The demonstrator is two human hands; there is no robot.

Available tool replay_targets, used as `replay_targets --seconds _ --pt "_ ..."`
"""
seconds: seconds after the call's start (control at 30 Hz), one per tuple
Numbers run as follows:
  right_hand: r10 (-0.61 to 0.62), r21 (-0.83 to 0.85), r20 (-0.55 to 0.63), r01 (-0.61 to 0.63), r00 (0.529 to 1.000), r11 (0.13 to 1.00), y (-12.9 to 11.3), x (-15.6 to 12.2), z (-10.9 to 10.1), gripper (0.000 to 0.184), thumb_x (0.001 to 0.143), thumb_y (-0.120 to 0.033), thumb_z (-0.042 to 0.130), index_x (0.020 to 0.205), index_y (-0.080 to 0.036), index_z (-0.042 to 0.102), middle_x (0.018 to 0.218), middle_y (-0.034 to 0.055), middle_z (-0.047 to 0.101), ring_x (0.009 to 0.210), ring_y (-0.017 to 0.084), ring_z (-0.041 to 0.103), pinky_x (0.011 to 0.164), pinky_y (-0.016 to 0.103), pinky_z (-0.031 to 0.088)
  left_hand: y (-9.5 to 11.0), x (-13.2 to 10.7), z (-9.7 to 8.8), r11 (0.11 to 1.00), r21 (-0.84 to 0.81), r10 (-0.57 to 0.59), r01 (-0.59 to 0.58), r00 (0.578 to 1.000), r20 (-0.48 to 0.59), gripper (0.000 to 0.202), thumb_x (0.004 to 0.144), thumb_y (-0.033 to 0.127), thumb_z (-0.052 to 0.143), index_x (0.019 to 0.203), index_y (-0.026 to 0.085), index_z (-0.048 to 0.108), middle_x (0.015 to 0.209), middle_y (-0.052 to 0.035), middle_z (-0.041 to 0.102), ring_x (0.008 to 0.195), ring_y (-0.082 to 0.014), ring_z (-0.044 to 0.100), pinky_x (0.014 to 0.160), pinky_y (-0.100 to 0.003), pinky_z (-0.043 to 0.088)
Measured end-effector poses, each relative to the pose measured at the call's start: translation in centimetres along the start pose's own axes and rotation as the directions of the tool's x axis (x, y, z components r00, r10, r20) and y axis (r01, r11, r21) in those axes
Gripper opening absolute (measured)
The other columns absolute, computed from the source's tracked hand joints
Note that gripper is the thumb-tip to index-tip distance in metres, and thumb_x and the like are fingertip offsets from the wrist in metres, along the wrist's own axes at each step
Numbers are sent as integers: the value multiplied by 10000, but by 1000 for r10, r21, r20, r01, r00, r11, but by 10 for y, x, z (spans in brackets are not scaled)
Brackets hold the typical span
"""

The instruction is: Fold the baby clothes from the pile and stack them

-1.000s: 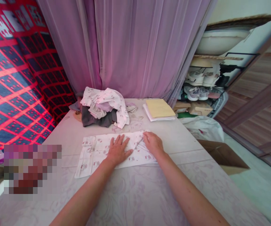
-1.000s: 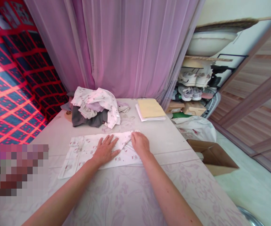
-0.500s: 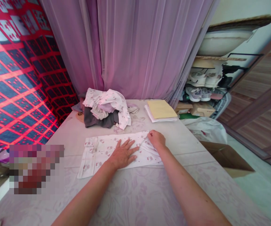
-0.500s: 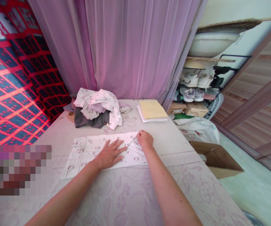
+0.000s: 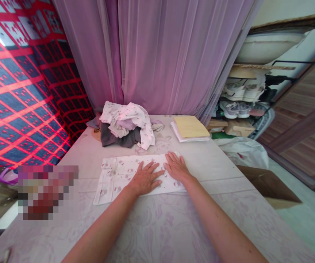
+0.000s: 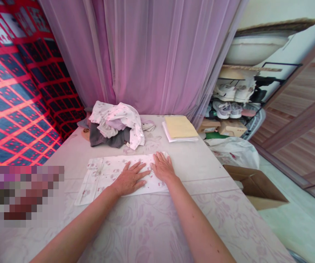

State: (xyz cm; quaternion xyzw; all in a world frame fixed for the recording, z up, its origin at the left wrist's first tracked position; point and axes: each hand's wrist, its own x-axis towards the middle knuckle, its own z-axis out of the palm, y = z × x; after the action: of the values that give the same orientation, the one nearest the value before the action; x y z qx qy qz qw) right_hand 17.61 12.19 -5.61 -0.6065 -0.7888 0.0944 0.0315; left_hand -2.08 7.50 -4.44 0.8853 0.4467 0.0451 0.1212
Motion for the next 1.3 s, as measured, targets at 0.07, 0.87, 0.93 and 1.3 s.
replay_targets --seconds 0.07,0.87,0.93,1.3 --pt "27 -10 33 -26 999 1000 -1 2 -3 567 950 -408 251 1460 -164 290 1553 85 204 1425 230 156 1126 528 109 -1 -1 0 1000 -8 5 -5 1000 1 510 928 570 277 1390 387 391 1529 -41 306 1416 -276 216 1099 -635 95" --pt "9 -36 15 -9 1000 999 -16 -1 5 564 949 -409 221 1469 -198 278 1556 54 209 1424 218 146 1137 506 63 -123 -15 -71 812 13 -584 584 812 24 372 802 541 491 903 240 685 901 -29 715 825 -205 646 672 -265 437" --pt "18 -40 15 -17 1000 999 -16 -1 5 563 949 -411 219 1468 -203 280 1557 49 207 1425 219 142 1136 509 59 -126 -16 -72 814 5 -581 581 813 29 322 786 505 522 898 246 676 885 -7 709 793 -177 638 629 -236 418" --pt "28 -50 5 -28 1000 998 -16 -1 7 558 948 -418 217 1464 -219 292 1556 48 210 1424 225 142 1135 511 60 -74 -17 -58 890 161 -399 427 900 -176 355 879 243 409 1183 232 592 1300 -73 570 1208 -251 483 1029 -408 315"
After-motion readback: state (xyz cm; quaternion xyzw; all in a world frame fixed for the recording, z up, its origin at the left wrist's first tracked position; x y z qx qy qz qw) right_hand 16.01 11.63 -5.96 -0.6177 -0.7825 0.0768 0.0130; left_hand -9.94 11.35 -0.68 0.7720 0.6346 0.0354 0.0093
